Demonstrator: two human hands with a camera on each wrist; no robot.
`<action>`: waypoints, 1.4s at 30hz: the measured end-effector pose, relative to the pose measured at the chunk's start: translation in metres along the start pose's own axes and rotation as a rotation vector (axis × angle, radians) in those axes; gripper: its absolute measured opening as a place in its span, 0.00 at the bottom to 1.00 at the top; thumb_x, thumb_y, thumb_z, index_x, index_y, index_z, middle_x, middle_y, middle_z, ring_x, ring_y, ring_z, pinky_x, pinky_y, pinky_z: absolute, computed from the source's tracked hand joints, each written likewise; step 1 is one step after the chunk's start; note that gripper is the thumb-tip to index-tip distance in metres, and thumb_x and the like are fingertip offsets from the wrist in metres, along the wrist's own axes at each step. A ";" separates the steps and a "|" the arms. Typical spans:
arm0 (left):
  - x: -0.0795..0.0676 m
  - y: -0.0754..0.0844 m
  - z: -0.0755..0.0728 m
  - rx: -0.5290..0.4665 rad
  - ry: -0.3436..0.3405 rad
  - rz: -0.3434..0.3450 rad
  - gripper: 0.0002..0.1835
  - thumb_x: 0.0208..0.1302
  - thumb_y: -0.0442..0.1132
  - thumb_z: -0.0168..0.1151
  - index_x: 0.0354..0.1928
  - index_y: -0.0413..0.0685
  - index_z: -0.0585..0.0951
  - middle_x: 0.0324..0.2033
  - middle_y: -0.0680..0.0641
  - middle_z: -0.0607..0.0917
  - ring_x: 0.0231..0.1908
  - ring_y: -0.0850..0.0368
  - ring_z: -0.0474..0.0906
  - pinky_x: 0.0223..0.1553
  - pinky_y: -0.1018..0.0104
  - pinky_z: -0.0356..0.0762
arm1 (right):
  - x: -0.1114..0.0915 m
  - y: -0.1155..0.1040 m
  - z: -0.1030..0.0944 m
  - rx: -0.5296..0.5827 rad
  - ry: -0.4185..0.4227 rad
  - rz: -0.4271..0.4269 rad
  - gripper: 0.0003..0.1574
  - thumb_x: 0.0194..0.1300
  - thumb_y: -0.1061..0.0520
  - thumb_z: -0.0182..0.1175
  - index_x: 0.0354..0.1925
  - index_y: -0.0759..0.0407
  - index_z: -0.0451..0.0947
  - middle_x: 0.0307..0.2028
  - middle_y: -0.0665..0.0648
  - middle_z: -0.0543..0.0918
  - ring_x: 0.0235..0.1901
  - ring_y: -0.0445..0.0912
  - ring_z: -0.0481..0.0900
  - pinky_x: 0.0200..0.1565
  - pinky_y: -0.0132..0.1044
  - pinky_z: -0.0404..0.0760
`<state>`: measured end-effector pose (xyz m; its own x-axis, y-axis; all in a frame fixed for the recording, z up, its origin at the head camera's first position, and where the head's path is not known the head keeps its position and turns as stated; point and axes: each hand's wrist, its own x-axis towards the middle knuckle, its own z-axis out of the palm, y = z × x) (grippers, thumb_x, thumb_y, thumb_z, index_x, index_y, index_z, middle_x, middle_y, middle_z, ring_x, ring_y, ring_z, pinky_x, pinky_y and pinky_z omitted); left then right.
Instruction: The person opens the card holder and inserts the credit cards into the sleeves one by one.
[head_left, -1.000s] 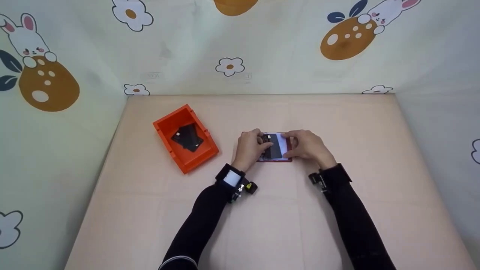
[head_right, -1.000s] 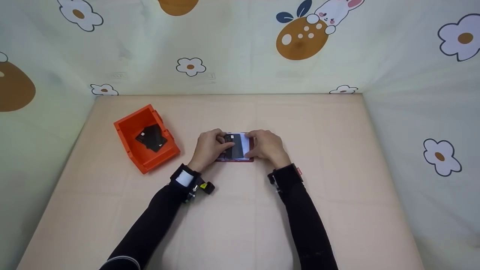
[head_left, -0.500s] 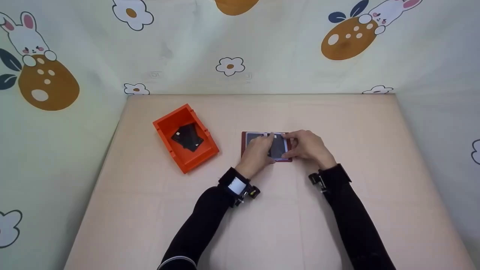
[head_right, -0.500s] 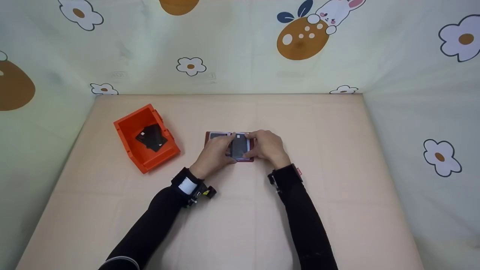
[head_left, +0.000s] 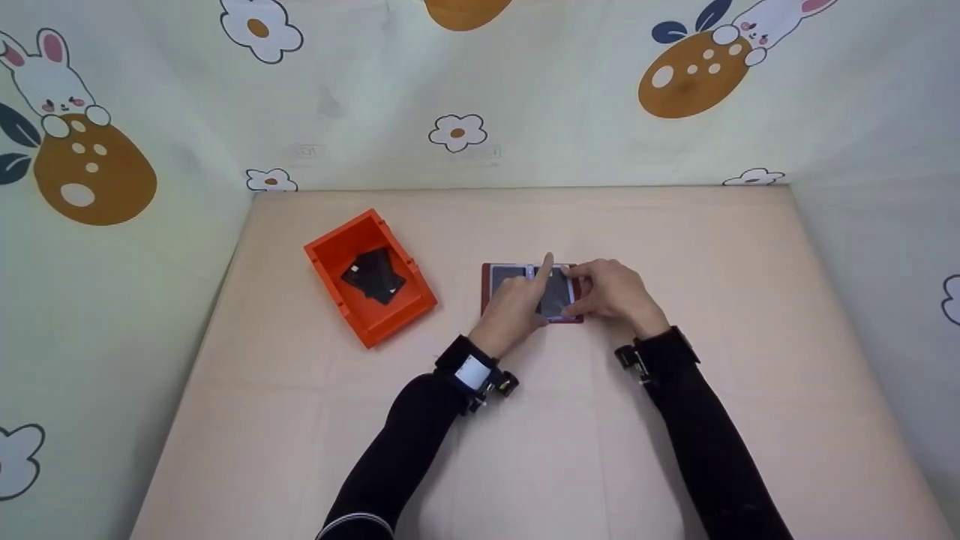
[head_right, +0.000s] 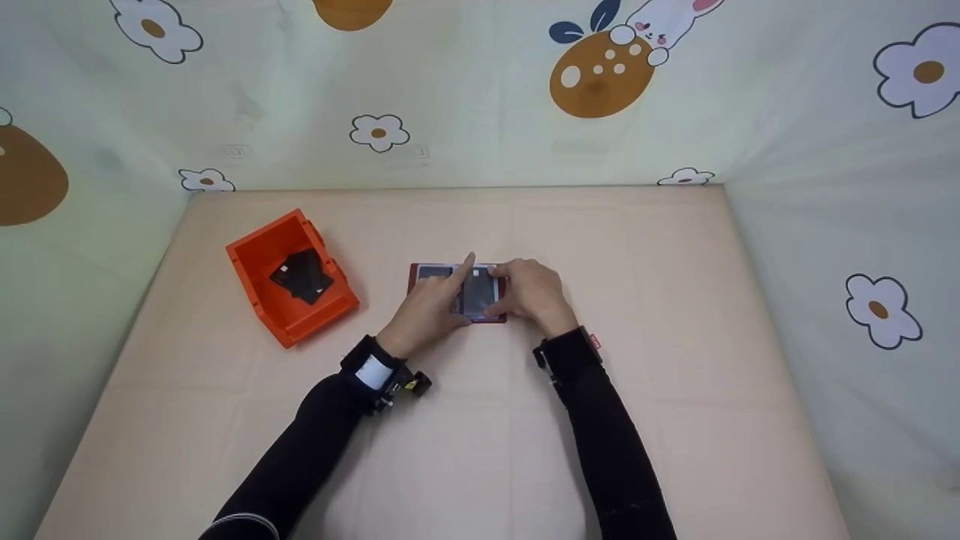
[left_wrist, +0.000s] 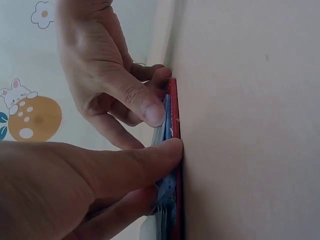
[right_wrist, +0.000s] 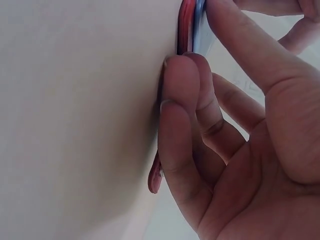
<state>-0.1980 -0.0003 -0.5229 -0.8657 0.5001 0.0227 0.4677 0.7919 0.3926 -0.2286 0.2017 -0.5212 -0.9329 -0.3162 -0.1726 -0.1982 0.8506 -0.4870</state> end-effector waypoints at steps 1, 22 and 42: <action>0.000 -0.001 -0.001 -0.001 -0.008 -0.004 0.55 0.58 0.37 0.78 0.81 0.41 0.55 0.51 0.36 0.87 0.53 0.45 0.84 0.57 0.57 0.81 | 0.000 0.000 0.000 0.002 -0.001 -0.001 0.48 0.48 0.47 0.83 0.66 0.57 0.80 0.44 0.61 0.89 0.39 0.53 0.78 0.45 0.48 0.78; -0.008 -0.055 -0.033 -0.110 -0.155 -0.245 0.48 0.43 0.40 0.88 0.70 0.49 0.76 0.59 0.46 0.80 0.58 0.49 0.72 0.65 0.54 0.75 | 0.004 0.008 0.009 0.155 -0.033 -0.012 0.43 0.59 0.41 0.76 0.68 0.51 0.76 0.30 0.53 0.81 0.30 0.47 0.75 0.34 0.39 0.71; -0.005 -0.061 -0.035 -0.135 -0.141 -0.207 0.59 0.40 0.45 0.90 0.76 0.47 0.67 0.67 0.44 0.77 0.63 0.46 0.72 0.69 0.51 0.72 | 0.007 -0.008 0.009 0.755 -0.099 -0.044 0.39 0.80 0.51 0.54 0.80 0.58 0.53 0.54 0.67 0.85 0.28 0.45 0.82 0.30 0.35 0.84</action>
<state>-0.2286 -0.0636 -0.5154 -0.9025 0.3837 -0.1957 0.2469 0.8332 0.4948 -0.2310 0.1890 -0.5257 -0.8903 -0.4098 -0.1985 0.0583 0.3297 -0.9423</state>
